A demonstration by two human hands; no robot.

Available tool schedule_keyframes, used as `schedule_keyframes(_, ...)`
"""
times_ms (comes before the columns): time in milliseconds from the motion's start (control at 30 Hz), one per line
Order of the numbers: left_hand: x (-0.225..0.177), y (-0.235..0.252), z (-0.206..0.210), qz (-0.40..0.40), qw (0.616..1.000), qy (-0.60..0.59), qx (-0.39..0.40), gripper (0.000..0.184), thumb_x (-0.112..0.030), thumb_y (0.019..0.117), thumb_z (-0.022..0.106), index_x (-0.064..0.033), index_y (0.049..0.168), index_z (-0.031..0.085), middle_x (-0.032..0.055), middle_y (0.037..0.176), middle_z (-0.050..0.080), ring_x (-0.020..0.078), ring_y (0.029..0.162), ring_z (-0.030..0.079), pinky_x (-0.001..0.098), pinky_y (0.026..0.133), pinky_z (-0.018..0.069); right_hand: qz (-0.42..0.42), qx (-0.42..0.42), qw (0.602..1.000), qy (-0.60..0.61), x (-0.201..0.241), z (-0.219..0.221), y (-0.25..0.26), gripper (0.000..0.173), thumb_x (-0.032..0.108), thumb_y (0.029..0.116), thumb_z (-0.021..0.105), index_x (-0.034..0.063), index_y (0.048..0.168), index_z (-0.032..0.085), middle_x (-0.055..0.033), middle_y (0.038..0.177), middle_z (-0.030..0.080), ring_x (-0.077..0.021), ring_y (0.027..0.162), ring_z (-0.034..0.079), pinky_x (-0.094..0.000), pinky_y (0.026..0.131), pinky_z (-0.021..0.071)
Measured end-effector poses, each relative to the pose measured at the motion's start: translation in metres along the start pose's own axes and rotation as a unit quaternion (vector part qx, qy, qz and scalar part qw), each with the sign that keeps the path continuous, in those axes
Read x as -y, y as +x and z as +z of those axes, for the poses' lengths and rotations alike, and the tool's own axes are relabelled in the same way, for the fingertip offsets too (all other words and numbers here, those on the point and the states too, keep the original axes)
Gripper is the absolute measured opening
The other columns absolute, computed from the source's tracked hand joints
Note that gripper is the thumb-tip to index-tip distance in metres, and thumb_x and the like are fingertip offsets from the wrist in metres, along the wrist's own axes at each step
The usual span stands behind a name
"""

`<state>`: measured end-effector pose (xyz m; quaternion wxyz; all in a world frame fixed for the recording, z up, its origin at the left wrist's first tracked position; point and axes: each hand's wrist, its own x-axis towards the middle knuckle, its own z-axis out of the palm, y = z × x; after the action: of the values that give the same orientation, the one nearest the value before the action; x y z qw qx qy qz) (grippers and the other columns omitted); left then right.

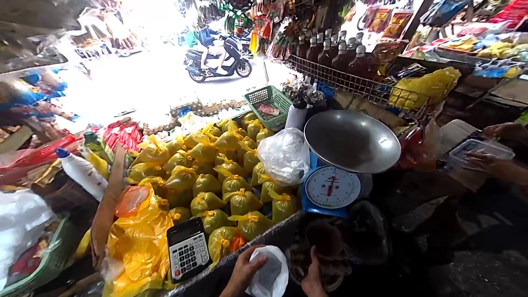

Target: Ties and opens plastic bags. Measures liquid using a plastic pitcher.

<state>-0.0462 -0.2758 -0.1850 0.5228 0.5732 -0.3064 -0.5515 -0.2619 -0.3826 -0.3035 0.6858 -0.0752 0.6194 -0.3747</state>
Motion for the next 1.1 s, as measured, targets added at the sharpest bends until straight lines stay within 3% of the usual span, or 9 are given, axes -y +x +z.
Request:
schedule_keyframes(133,-0.006,0.014,0.005,0.013,0.999,0.000,0.037,0.025,-0.021,0.0952,0.073,-0.0036,0.114,0.075,0.0120,0.102,0.076,0.0209,0.094,0.073,0.0409,0.088,0.0605,-0.018,-0.044,0.998,0.045,-0.002,0.026,0.013,0.075,0.073,0.0993,0.035,0.0212,0.153,0.042,-0.0139,0.153,0.047,-0.0337,0.137,0.047,-0.0638,0.103,0.0438)
schedule_keyframes(233,-0.011,0.020,0.004,0.012,0.999,0.031,0.014,0.024,-0.028,0.0948,0.074,-0.0056,0.103,0.077,0.0086,0.090,0.076,0.0173,0.082,0.073,0.0381,0.080,0.0612,-0.011,-0.075,0.995,0.058,-0.003,0.031,0.019,0.066,0.059,0.1062,0.032,0.0149,0.155,0.037,-0.0187,0.156,0.041,-0.0371,0.139,0.044,-0.0647,0.104,0.0423)
schedule_keyframes(300,-0.015,0.019,0.004,0.011,0.999,0.033,-0.020,0.024,-0.030,0.0941,0.075,-0.0063,0.100,0.078,0.0085,0.087,0.076,0.0171,0.078,0.073,0.0375,0.077,0.0614,-0.012,-0.068,0.996,0.065,-0.006,0.026,0.027,0.060,0.053,0.1083,0.032,0.0133,0.152,0.039,-0.0185,0.150,0.046,-0.0355,0.133,0.048,-0.0616,0.100,0.0451)
schedule_keyframes(433,-0.020,0.013,0.007,0.008,0.998,0.022,-0.065,0.023,-0.027,0.0943,0.074,-0.0049,0.100,0.078,0.0099,0.085,0.076,0.0181,0.075,0.072,0.0369,0.073,0.0618,-0.062,-0.062,0.994,0.057,-0.003,0.015,0.026,0.050,0.047,0.1094,0.035,0.0110,0.139,0.051,-0.0142,0.128,0.060,-0.0272,0.111,0.059,-0.0517,0.089,0.0516)
schedule_keyframes(600,-0.026,0.003,0.012,0.017,0.996,-0.003,-0.082,0.032,-0.026,0.0917,0.077,-0.0038,0.114,0.074,0.0121,0.096,0.076,0.0209,0.086,0.074,0.0387,0.081,0.0621,-0.079,-0.113,0.990,0.028,0.021,-0.021,0.000,0.058,0.046,0.1072,0.041,0.0070,0.149,0.045,-0.0213,0.147,0.050,-0.0370,0.132,0.050,-0.0653,0.103,0.0433)
schedule_keyframes(700,-0.026,0.002,0.020,0.024,0.995,-0.014,-0.091,0.040,-0.026,0.0895,0.079,-0.0073,0.124,0.072,0.0129,0.107,0.076,0.0238,0.097,0.073,0.0416,0.087,0.0615,-0.108,-0.127,0.985,-0.037,0.030,-0.054,-0.010,0.046,0.032,0.1029,0.051,-0.0015,0.135,0.053,-0.0235,0.123,0.058,-0.0324,0.106,0.056,-0.0558,0.087,0.0491)
schedule_keyframes(833,-0.031,0.017,0.035,0.037,0.992,0.000,-0.123,0.029,-0.030,0.0900,0.079,-0.0053,0.106,0.077,0.0124,0.093,0.076,0.0217,0.083,0.073,0.0408,0.078,0.0619,-0.188,-0.144,0.968,-0.087,0.060,-0.097,-0.030,0.031,0.024,0.0980,0.062,-0.0063,0.105,0.065,-0.0173,0.092,0.063,-0.0250,0.079,0.059,-0.0458,0.073,0.0516)
schedule_keyframes(933,-0.035,0.035,0.051,0.034,0.994,0.018,-0.100,0.030,-0.032,0.0904,0.079,-0.0049,0.103,0.077,0.0117,0.089,0.076,0.0209,0.079,0.073,0.0405,0.075,0.0619,-0.270,-0.121,0.951,-0.085,0.100,-0.122,-0.057,0.022,0.018,0.0933,0.065,0.0012,0.079,0.065,-0.0061,0.069,0.060,-0.0161,0.061,0.058,-0.0349,0.060,0.0527)
schedule_keyframes(1100,-0.057,0.080,0.090,0.046,0.988,0.140,-0.055,0.034,-0.040,0.0887,0.078,-0.0074,0.096,0.077,0.0065,0.082,0.075,0.0173,0.073,0.071,0.0413,0.072,0.0601,-0.391,-0.011,0.919,-0.050,0.185,-0.135,-0.121,0.026,0.021,0.0967,0.060,0.0075,0.077,0.068,0.0013,0.063,0.062,-0.0097,0.053,0.057,-0.0277,0.054,0.0529)
